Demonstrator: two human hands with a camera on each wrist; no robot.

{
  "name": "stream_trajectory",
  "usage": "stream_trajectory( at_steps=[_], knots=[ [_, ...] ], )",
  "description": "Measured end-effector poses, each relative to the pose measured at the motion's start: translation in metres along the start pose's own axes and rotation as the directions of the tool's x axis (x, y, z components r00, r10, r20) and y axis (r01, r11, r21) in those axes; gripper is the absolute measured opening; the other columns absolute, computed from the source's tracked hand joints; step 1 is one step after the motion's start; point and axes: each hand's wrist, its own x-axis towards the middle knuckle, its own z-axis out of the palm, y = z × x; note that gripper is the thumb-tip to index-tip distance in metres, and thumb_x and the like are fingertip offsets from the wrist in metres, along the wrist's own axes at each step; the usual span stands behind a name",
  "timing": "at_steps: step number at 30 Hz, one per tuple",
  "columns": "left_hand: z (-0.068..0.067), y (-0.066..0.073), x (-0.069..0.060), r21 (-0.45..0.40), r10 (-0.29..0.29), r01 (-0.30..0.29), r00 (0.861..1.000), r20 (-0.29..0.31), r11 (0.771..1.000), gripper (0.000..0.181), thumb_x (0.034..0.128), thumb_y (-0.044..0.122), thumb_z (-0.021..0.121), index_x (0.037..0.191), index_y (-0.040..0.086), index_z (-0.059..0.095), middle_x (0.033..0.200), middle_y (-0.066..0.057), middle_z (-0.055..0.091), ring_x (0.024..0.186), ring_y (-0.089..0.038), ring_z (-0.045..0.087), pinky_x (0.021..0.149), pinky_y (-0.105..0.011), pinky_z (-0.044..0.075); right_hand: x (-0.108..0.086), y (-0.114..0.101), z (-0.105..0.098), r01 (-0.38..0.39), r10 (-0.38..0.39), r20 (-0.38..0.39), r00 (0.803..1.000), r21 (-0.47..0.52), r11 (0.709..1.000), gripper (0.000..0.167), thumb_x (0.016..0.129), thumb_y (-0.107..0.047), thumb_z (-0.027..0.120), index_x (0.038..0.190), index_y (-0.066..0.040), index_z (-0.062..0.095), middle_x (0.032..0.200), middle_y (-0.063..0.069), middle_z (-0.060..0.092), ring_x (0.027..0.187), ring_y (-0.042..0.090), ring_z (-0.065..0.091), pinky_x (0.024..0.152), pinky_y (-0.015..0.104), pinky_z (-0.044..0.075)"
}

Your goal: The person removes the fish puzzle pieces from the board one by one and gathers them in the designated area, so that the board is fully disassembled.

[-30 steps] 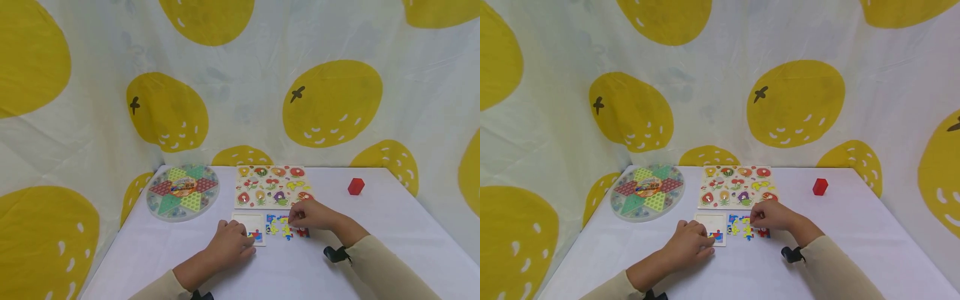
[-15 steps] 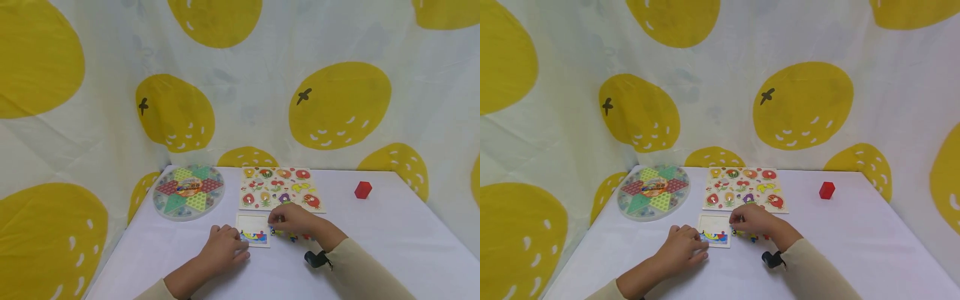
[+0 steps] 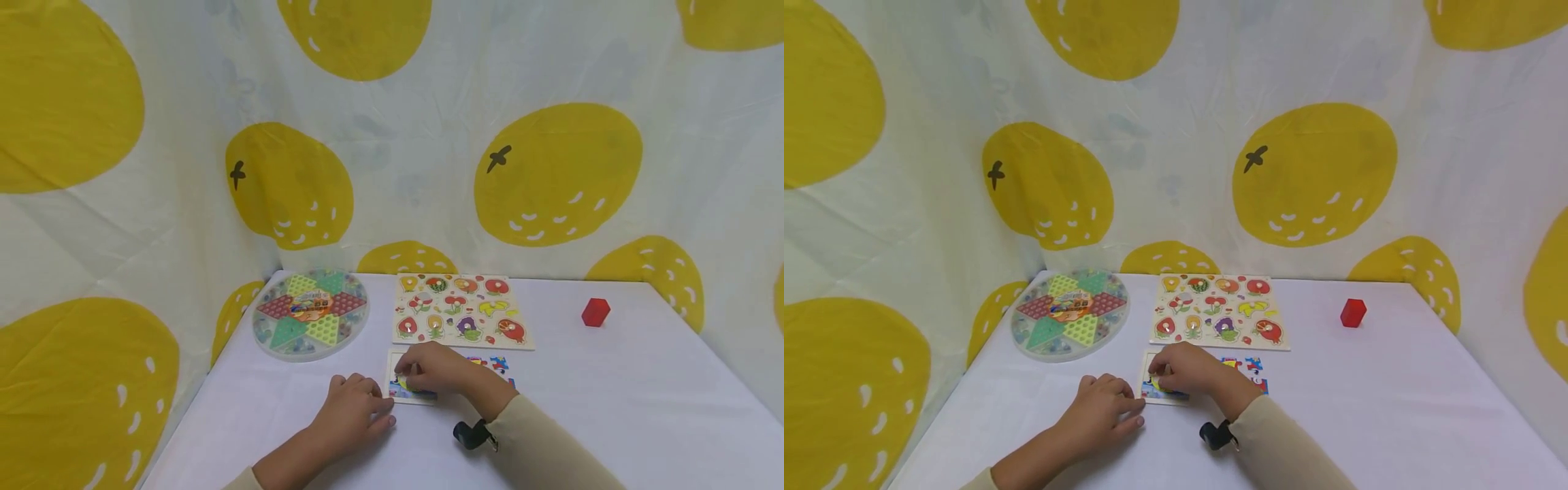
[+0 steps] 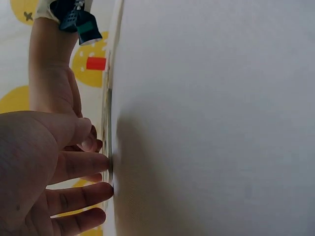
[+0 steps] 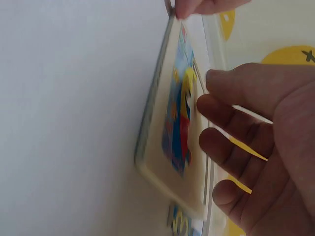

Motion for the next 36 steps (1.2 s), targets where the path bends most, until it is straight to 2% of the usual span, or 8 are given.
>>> stream_trajectory(
  at_steps=[5, 10, 28, 36],
  knots=[
    [-0.003, -0.001, -0.004, -0.042, -0.007, 0.007, 1.000, -0.005, 0.999, 0.027, 0.0978, 0.047, 0.075, 0.116, 0.030, 0.085, 0.105, 0.011, 0.068, 0.102, -0.013, 0.058, 0.081, -0.042, 0.034, 0.003, -0.008, 0.003, 0.001, -0.001, 0.003, 1.000, -0.057, 0.998, 0.026, 0.093, -0.017, 0.083, 0.120, -0.019, 0.083, 0.105, -0.012, 0.070, 0.088, 0.007, 0.059, 0.084, 0.031, 0.051],
    [-0.006, 0.000, -0.003, -0.046, -0.011, 0.012, 1.000, 0.014, 0.999, 0.029, 0.0981, 0.047, 0.074, 0.116, 0.028, 0.085, 0.106, 0.009, 0.069, 0.102, -0.014, 0.058, 0.080, -0.042, 0.034, 0.002, -0.012, 0.004, 0.000, 0.001, 0.012, 1.000, -0.083, 0.997, 0.028, 0.091, -0.018, 0.086, 0.119, -0.020, 0.083, 0.106, -0.012, 0.070, 0.096, 0.006, 0.061, 0.092, 0.033, 0.052],
    [-0.011, -0.001, 0.004, -0.062, -0.012, 0.016, 0.998, 0.068, 0.998, 0.029, 0.0976, 0.049, 0.074, 0.112, 0.027, 0.086, 0.102, 0.012, 0.069, 0.101, -0.012, 0.056, 0.080, -0.042, 0.034, 0.004, -0.019, 0.006, -0.003, 0.013, 0.051, 0.999, -0.196, 0.981, 0.030, 0.089, -0.021, 0.090, 0.118, -0.028, 0.083, 0.099, -0.017, 0.066, 0.093, 0.004, 0.059, 0.090, 0.029, 0.053],
    [-0.007, -0.002, 0.005, -0.062, 0.001, 0.002, 0.999, 0.044, 0.998, 0.026, 0.0975, 0.048, 0.074, 0.108, 0.027, 0.087, 0.100, 0.012, 0.069, 0.099, -0.012, 0.056, 0.079, -0.040, 0.032, 0.005, -0.023, 0.005, -0.005, 0.020, 0.065, 0.998, -0.216, 0.976, 0.029, 0.088, -0.019, 0.090, 0.115, -0.028, 0.083, 0.102, -0.016, 0.067, 0.097, 0.005, 0.061, 0.094, 0.032, 0.053]
  ],
)
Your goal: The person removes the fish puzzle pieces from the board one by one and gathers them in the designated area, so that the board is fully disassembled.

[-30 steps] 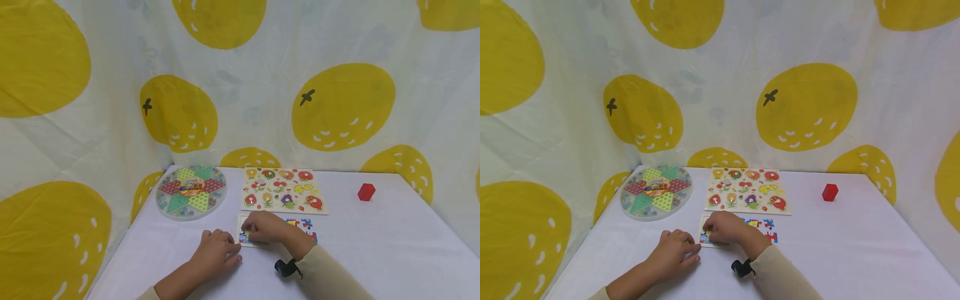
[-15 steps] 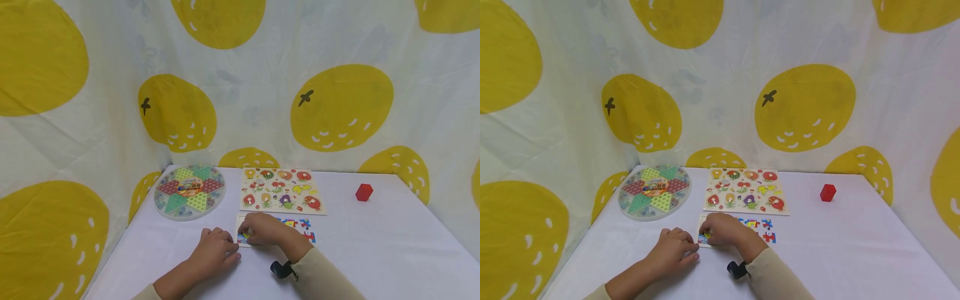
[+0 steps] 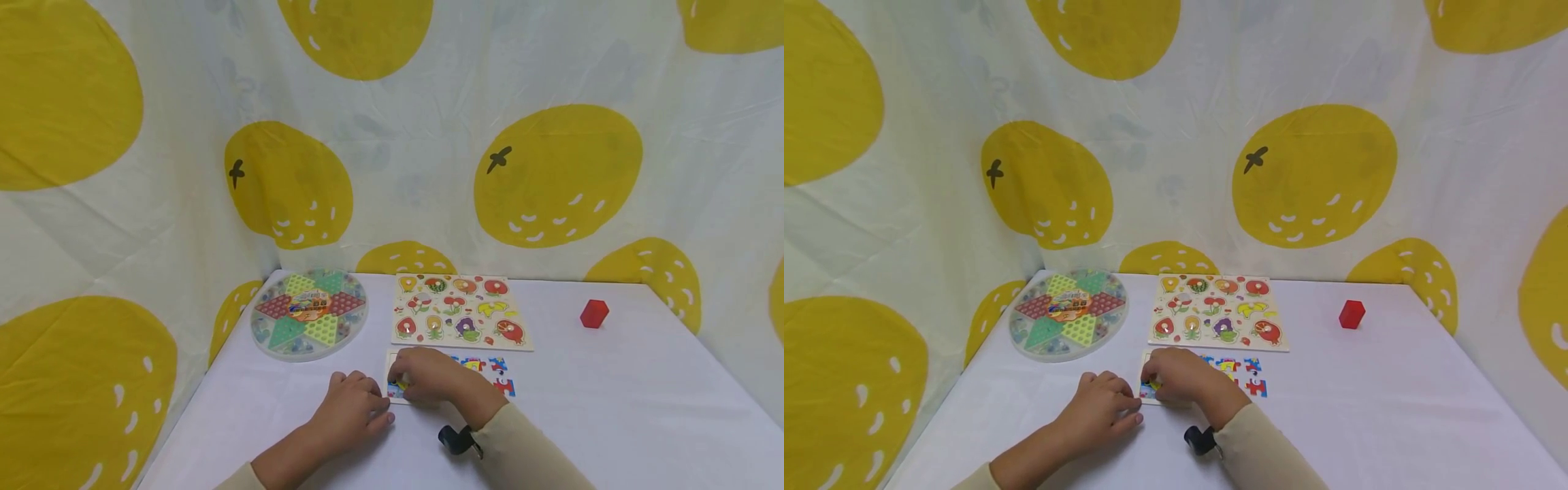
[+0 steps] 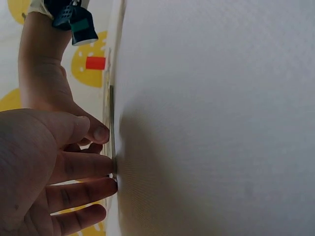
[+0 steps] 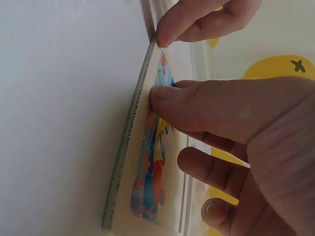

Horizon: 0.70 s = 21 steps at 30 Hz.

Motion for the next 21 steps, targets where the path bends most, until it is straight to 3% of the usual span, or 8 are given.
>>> stream_trajectory(
  at_steps=[21],
  knots=[
    [-0.004, 0.002, 0.001, 0.005, -0.003, 0.003, 1.000, 0.030, 1.000, 0.029, 0.0974, 0.049, 0.074, 0.107, 0.026, 0.087, 0.099, 0.013, 0.067, 0.098, -0.011, 0.054, 0.079, -0.041, 0.032, 0.001, -0.014, -0.002, -0.095, 0.095, 0.017, 0.995, 0.021, 0.995, 0.027, 0.087, -0.012, 0.090, 0.107, -0.027, 0.079, 0.103, -0.013, 0.065, 0.098, 0.010, 0.059, 0.098, 0.037, 0.054]
  ],
)
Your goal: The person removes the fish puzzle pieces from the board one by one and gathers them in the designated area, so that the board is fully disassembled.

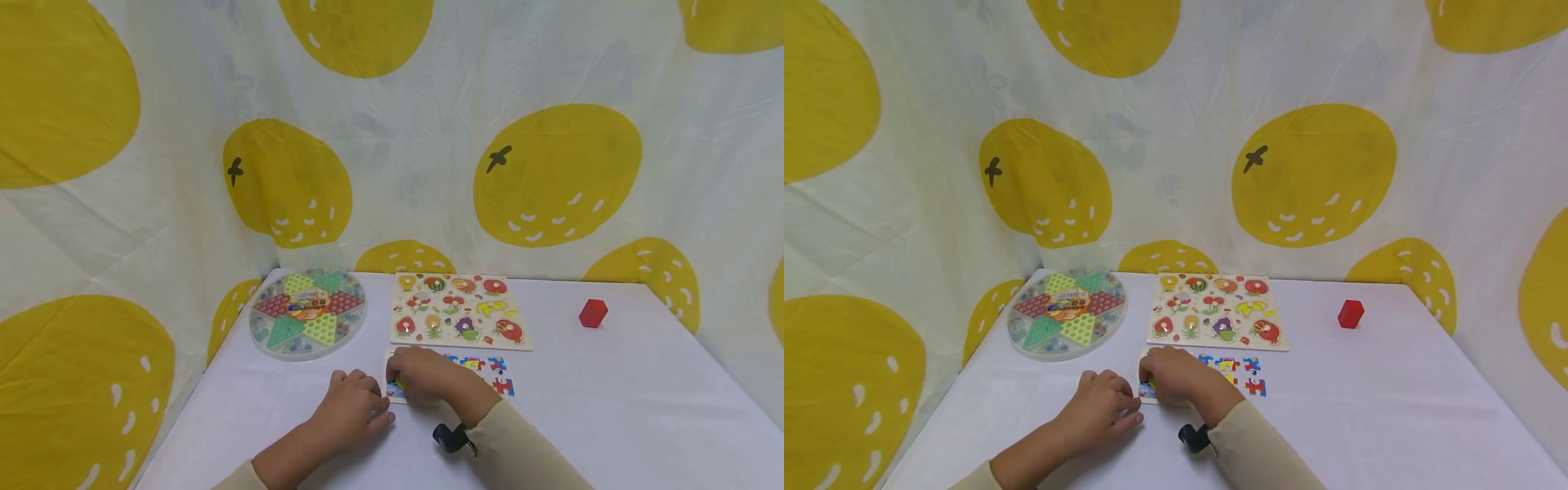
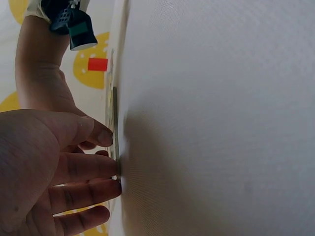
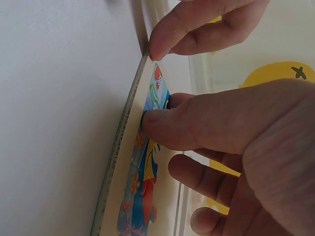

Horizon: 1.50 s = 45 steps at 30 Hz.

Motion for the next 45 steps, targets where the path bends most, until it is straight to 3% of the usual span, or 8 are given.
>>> stream_trajectory(
  at_steps=[15, 26, 32, 40, 45],
  knots=[
    [0.001, -0.002, 0.002, -0.010, -0.004, 0.004, 1.000, 0.010, 1.000, 0.031, 0.0968, 0.050, 0.075, 0.108, 0.025, 0.088, 0.099, 0.012, 0.067, 0.099, -0.012, 0.054, 0.079, -0.041, 0.031, 0.003, -0.003, 0.000, -0.040, 0.040, 0.001, 0.999, 0.015, 0.999, 0.030, 0.085, -0.010, 0.090, 0.105, -0.028, 0.076, 0.100, -0.012, 0.066, 0.095, 0.012, 0.058, 0.097, 0.040, 0.054],
    [-0.001, 0.000, 0.002, -0.002, -0.010, 0.010, 1.000, 0.003, 1.000, 0.030, 0.0961, 0.049, 0.076, 0.106, 0.023, 0.088, 0.098, 0.011, 0.068, 0.099, -0.013, 0.055, 0.079, -0.041, 0.032, 0.000, 0.006, 0.000, -0.008, 0.009, -0.016, 1.000, 0.074, 0.997, 0.035, 0.087, -0.007, 0.087, 0.104, -0.034, 0.071, 0.094, -0.013, 0.065, 0.089, 0.011, 0.058, 0.089, 0.036, 0.053],
    [-0.002, -0.001, 0.003, -0.003, -0.014, 0.014, 1.000, 0.020, 1.000, 0.031, 0.0959, 0.051, 0.075, 0.106, 0.024, 0.088, 0.097, 0.012, 0.067, 0.098, -0.012, 0.055, 0.079, -0.043, 0.032, -0.003, 0.011, 0.001, 0.048, -0.044, -0.037, 0.998, 0.101, 0.994, 0.031, 0.090, -0.009, 0.085, 0.105, -0.032, 0.072, 0.096, -0.015, 0.067, 0.090, 0.009, 0.059, 0.090, 0.036, 0.053],
    [-0.001, 0.000, 0.002, 0.001, 0.001, -0.001, 1.000, -0.017, 1.000, 0.030, 0.0963, 0.049, 0.075, 0.105, 0.024, 0.088, 0.096, 0.013, 0.067, 0.097, -0.012, 0.054, 0.078, -0.042, 0.031, -0.002, 0.017, 0.001, 0.124, -0.114, -0.076, 0.991, 0.137, 0.983, 0.018, 0.096, -0.015, 0.080, 0.104, -0.031, 0.073, 0.094, -0.017, 0.067, 0.089, 0.006, 0.059, 0.087, 0.031, 0.053],
    [-0.001, 0.000, 0.002, -0.001, -0.009, 0.009, 1.000, -0.010, 1.000, 0.030, 0.0962, 0.049, 0.075, 0.105, 0.024, 0.088, 0.096, 0.012, 0.067, 0.097, -0.013, 0.055, 0.078, -0.042, 0.031, -0.003, 0.021, 0.002, 0.150, -0.136, -0.088, 0.987, 0.188, 0.971, 0.017, 0.099, -0.015, 0.078, 0.104, -0.029, 0.071, 0.091, -0.018, 0.064, 0.086, 0.006, 0.059, 0.084, 0.029, 0.051]
  ],
)
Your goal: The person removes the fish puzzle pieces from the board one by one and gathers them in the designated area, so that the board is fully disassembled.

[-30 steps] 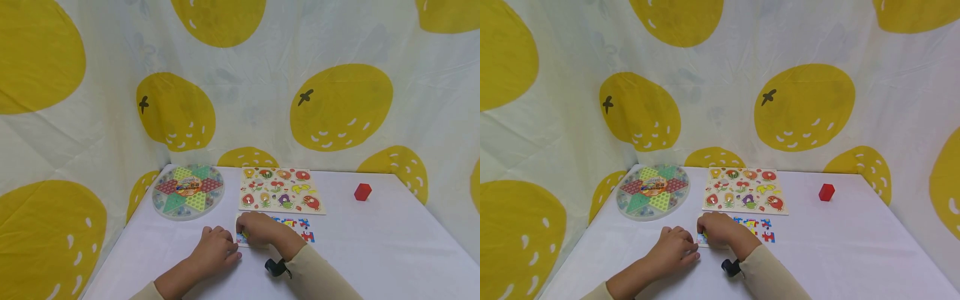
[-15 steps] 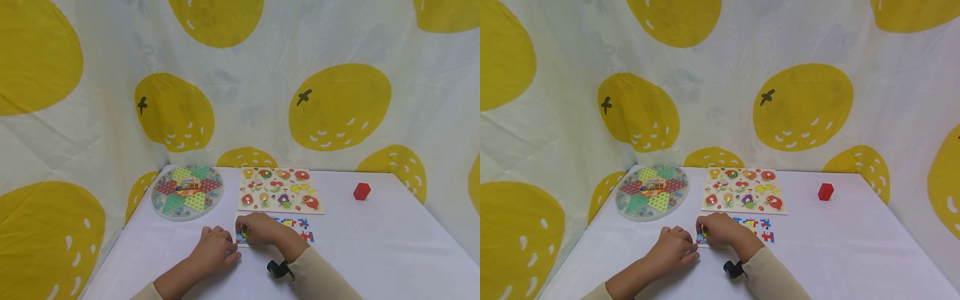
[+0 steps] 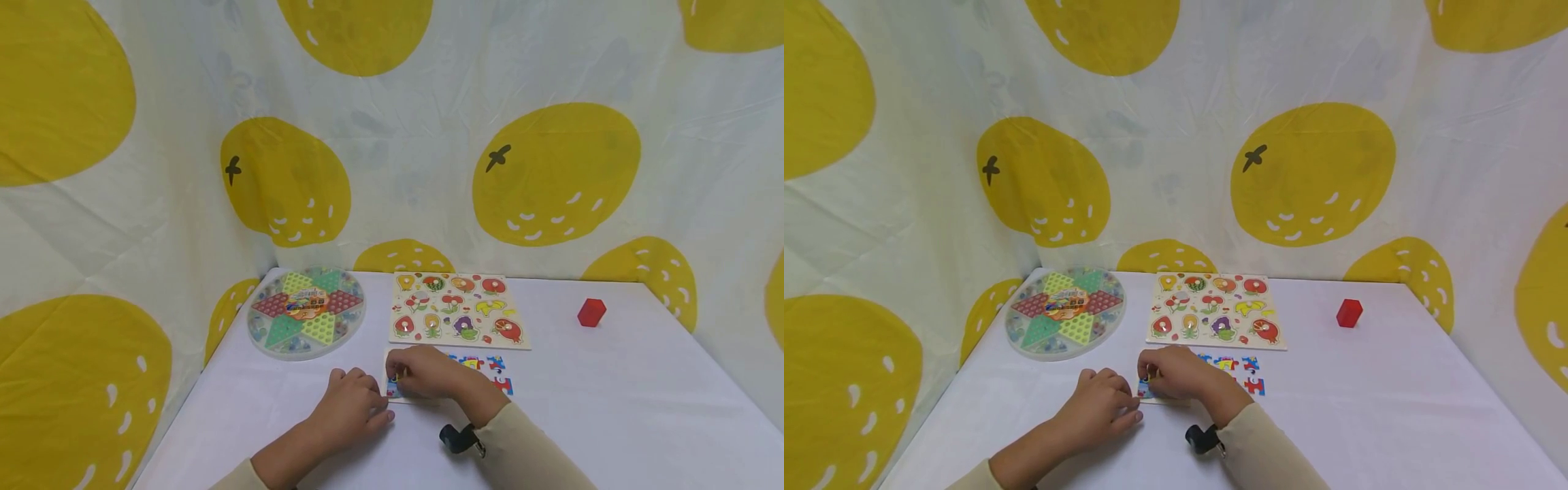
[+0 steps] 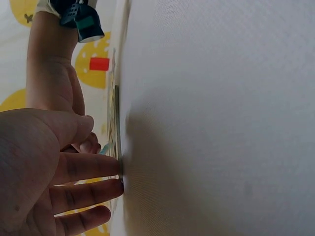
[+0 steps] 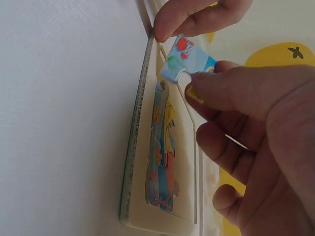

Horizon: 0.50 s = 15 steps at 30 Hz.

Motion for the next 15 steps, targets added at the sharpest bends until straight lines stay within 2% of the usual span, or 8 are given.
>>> stream_trajectory(
  at_steps=[6, 11, 15],
  knots=[
    [-0.001, 0.000, 0.001, -0.002, -0.008, 0.008, 1.000, -0.013, 1.000, 0.029, 0.0954, 0.050, 0.075, 0.102, 0.025, 0.087, 0.096, 0.012, 0.069, 0.097, -0.014, 0.057, 0.078, -0.043, 0.032, -0.005, 0.001, -0.006, -0.009, 0.010, -0.010, 1.000, 0.070, 0.998, 0.017, 0.100, -0.014, 0.075, 0.104, -0.029, 0.067, 0.091, -0.016, 0.065, 0.086, 0.008, 0.060, 0.081, 0.030, 0.051],
    [0.001, 0.000, 0.001, 0.002, -0.012, 0.012, 0.999, -0.035, 1.000, 0.028, 0.0950, 0.050, 0.076, 0.100, 0.025, 0.087, 0.096, 0.012, 0.069, 0.098, -0.014, 0.057, 0.079, -0.042, 0.032, -0.011, 0.004, -0.012, -0.046, 0.046, -0.003, 0.999, 0.093, 0.995, 0.018, 0.100, -0.013, 0.074, 0.104, -0.029, 0.066, 0.091, -0.014, 0.065, 0.087, 0.011, 0.061, 0.080, 0.031, 0.052],
    [0.000, 0.000, 0.001, -0.003, -0.021, 0.021, 0.999, -0.026, 1.000, 0.028, 0.0949, 0.051, 0.076, 0.099, 0.025, 0.086, 0.096, 0.012, 0.068, 0.098, -0.014, 0.057, 0.080, -0.043, 0.033, -0.017, 0.008, -0.017, -0.061, 0.062, -0.001, 0.998, 0.105, 0.993, 0.017, 0.099, -0.012, 0.074, 0.103, -0.028, 0.067, 0.090, -0.012, 0.065, 0.087, 0.012, 0.061, 0.080, 0.031, 0.053]
  ],
)
